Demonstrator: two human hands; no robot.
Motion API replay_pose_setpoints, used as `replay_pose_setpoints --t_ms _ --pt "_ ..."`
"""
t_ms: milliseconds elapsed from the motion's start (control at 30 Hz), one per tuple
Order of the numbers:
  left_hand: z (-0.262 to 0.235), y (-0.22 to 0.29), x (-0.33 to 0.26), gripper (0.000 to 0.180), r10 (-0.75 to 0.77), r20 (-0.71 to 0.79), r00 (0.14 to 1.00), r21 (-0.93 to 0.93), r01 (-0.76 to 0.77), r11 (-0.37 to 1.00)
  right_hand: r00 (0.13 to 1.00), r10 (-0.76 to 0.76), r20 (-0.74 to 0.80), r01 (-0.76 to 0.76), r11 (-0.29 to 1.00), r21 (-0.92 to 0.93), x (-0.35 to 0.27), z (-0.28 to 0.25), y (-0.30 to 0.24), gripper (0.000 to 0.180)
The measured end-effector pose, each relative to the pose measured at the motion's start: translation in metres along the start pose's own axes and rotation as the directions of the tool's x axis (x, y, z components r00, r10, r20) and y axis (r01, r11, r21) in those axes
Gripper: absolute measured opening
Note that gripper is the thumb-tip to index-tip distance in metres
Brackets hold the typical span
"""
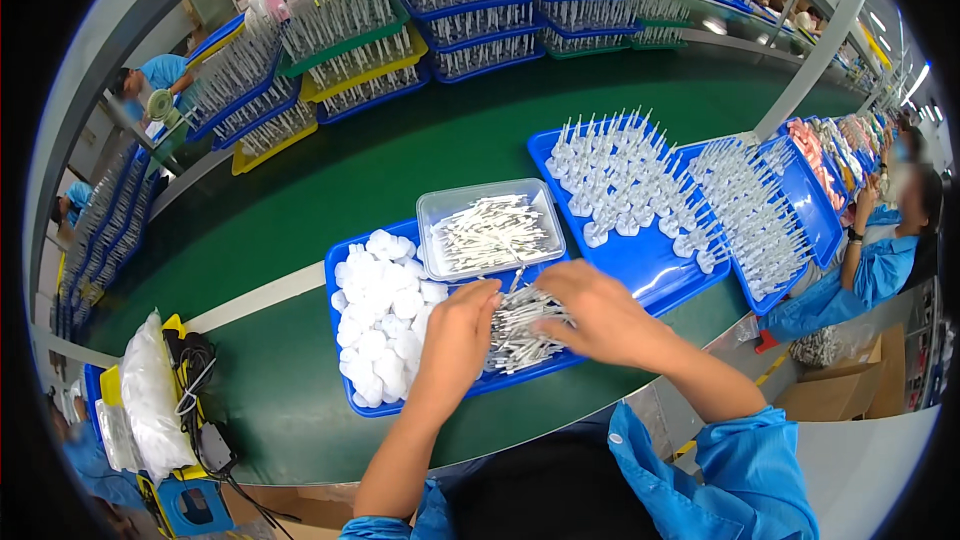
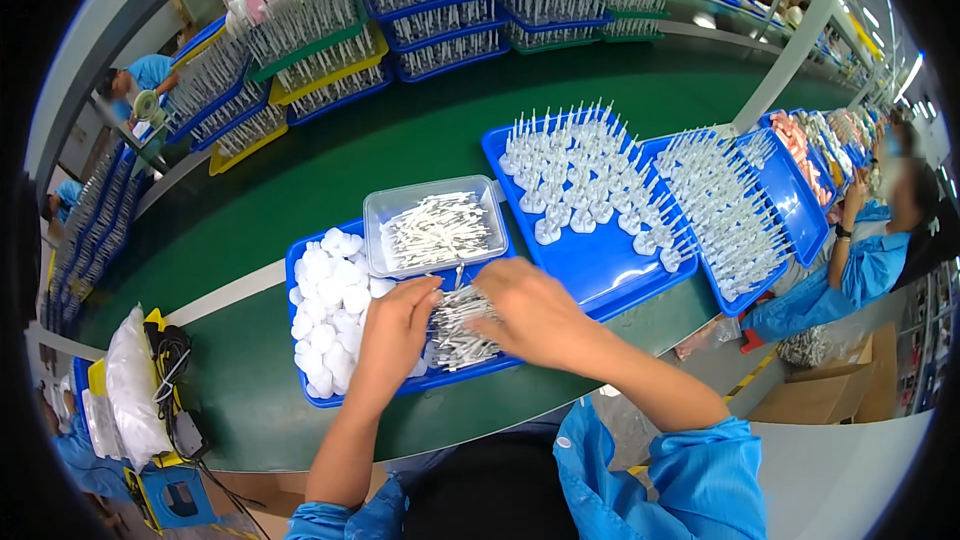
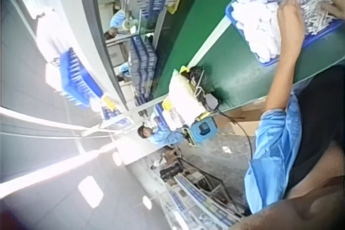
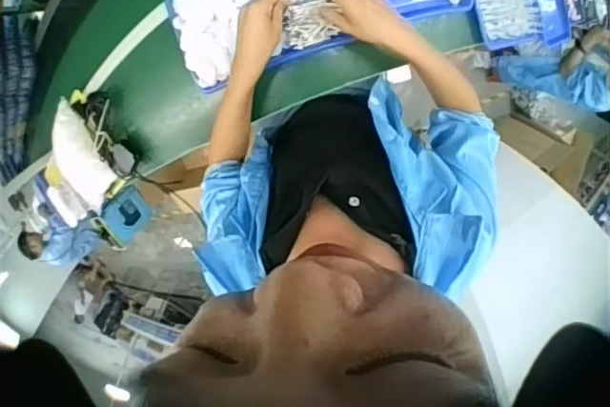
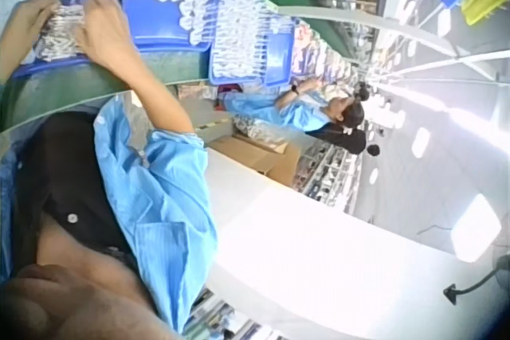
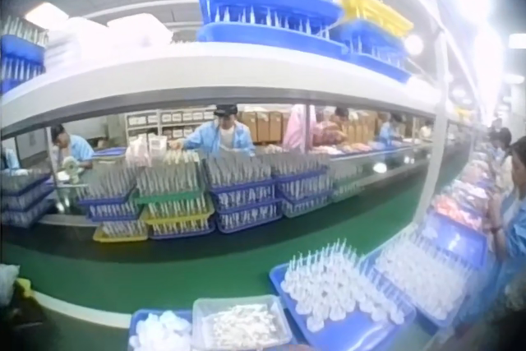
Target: The person pours white plastic caps from a bag into a blue tray and unpacks a container of cotton swabs. They then repeatedly pick up a cap and a swab, insert the swab into the cap, and place the assembled unit into a second tray. The process is repetitive and performed by hand.
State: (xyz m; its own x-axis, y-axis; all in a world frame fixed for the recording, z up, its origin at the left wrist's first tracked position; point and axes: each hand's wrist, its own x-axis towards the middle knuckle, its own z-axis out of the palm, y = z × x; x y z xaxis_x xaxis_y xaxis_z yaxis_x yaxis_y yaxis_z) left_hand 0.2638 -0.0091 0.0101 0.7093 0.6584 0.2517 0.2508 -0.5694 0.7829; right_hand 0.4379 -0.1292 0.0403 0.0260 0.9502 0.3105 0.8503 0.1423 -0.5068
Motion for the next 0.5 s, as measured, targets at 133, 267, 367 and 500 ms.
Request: replay_pose_setpoints --t_ms 133,267,367,500 --pt "0.016 -0.003 0.0 0.02 0.107 0.004 0.994 0.14 -0.107 0.984 0.959 0.251 -0.132 -0.259 0.965 -0.05 0.013 0.025 0.01 0.035" --pt "0.012 -0.004 -0.001 0.019 0.159 0.126 0.979 0.109 -0.173 0.979 0.931 0.285 -0.228 -0.289 0.957 0.017 0.02 0.051 0.001 0.027" --pt "0.011 -0.003 -0.003 0.019 0.248 0.082 0.965 0.063 -0.253 0.965 0.911 0.253 -0.327 -0.247 0.967 0.059 0.024 0.061 0.001 0.02" --pt "-0.025 0.009 -0.011 0.015 0.126 -0.036 0.991 0.032 -0.125 0.992 0.921 0.05 -0.388 -0.073 0.996 -0.045 0.024 0.043 -0.01 0.01"
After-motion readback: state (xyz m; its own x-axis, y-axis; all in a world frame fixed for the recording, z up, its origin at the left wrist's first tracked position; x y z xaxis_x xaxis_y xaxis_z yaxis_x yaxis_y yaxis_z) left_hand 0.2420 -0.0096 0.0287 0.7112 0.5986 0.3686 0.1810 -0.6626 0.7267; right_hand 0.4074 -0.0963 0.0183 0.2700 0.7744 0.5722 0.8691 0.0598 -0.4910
